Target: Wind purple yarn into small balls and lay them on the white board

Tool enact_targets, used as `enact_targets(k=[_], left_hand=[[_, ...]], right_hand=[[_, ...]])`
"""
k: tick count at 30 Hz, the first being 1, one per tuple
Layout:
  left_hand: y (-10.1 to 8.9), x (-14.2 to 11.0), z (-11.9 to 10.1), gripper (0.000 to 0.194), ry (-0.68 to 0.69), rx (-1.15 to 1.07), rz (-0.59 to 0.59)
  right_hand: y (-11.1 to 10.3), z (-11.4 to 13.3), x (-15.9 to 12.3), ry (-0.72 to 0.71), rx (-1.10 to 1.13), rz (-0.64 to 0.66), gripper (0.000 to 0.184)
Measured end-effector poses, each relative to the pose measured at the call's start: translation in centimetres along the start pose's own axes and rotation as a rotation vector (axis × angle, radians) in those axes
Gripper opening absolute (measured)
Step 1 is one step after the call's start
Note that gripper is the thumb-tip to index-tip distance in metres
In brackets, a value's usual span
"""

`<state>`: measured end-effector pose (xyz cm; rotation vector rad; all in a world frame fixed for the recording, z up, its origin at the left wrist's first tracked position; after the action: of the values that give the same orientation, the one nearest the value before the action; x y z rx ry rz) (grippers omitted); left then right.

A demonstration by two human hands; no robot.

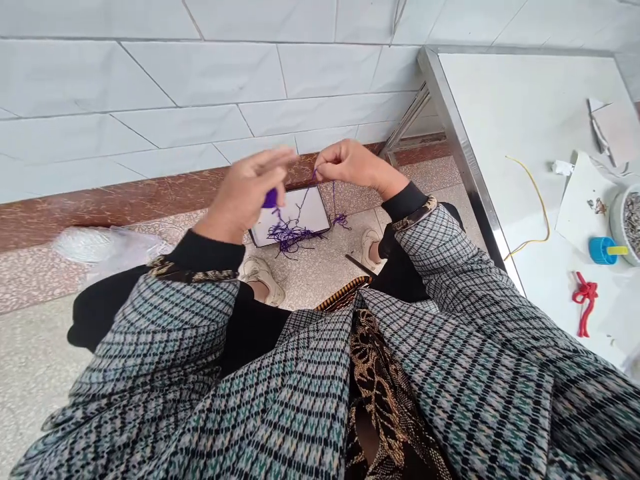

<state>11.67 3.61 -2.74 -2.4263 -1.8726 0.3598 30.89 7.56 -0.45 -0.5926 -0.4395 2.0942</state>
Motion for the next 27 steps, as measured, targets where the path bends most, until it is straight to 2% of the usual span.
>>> enact_targets(k=[2, 3, 5, 8, 12, 17, 21, 24, 27], left_hand=[[2.9, 0.2, -1.0, 0.056, -0.019, -0.092, 0.069], [3.7, 0.3, -1.4, 0.051, -0.023, -0.081, 0.092], [3.9, 0.6, -1.9, 0.039, -0.013, 0.027, 0.086], [2.2, 0.8, -1.8, 0.031, 0.017, 0.211, 0.04], [-0.3, 0.6, -1.4, 0.027, 0.032, 0.3, 0.025], [-2.3, 0.0, -1.4, 0.018, -0.063, 0.376, -0.085], [-3.4, -0.3, -1.2, 0.02, -0.172, 0.395, -0.185], [-5.3, -0.4, -1.5, 0.027, -0.17, 0.338, -0.325], [-9.3, -1.3, -2.3, 0.032, -0.128, 0.356, -0.585]], right_hand=[[1.2, 0.0, 0.7, -0.049, -0.022, 0.025, 0.017], [1.6, -0.1, 0.9, -0.059, -0.039, 0.031, 0.017], [1.8, -0.3, 1.1, -0.047, -0.083, 0.04, 0.018], [1.3, -0.5, 0.6, 0.017, -0.148, 0.08, 0.015], [-0.2, -0.6, -0.4, 0.087, -0.183, 0.102, 0.018], [-1.8, -0.5, -1.1, 0.129, -0.156, -0.015, 0.019], [-3.6, -0.6, -2.0, 0.184, -0.084, -0.113, 0.023], [-5.5, -0.8, -2.9, 0.214, -0.022, -0.162, 0.029], [-7.8, -1.2, -4.0, 0.202, 0.077, -0.216, 0.031]])
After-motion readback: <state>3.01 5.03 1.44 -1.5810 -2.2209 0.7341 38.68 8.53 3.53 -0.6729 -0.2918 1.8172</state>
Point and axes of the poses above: each hand's wrist, its own x-axis towards the middle knuckle, its own y-axis out of the palm, z = x × y, the point moved 7 cm from there along x, towards the middle knuckle, and after that the axes turned 4 degrees about y, right-handed, at the moved point
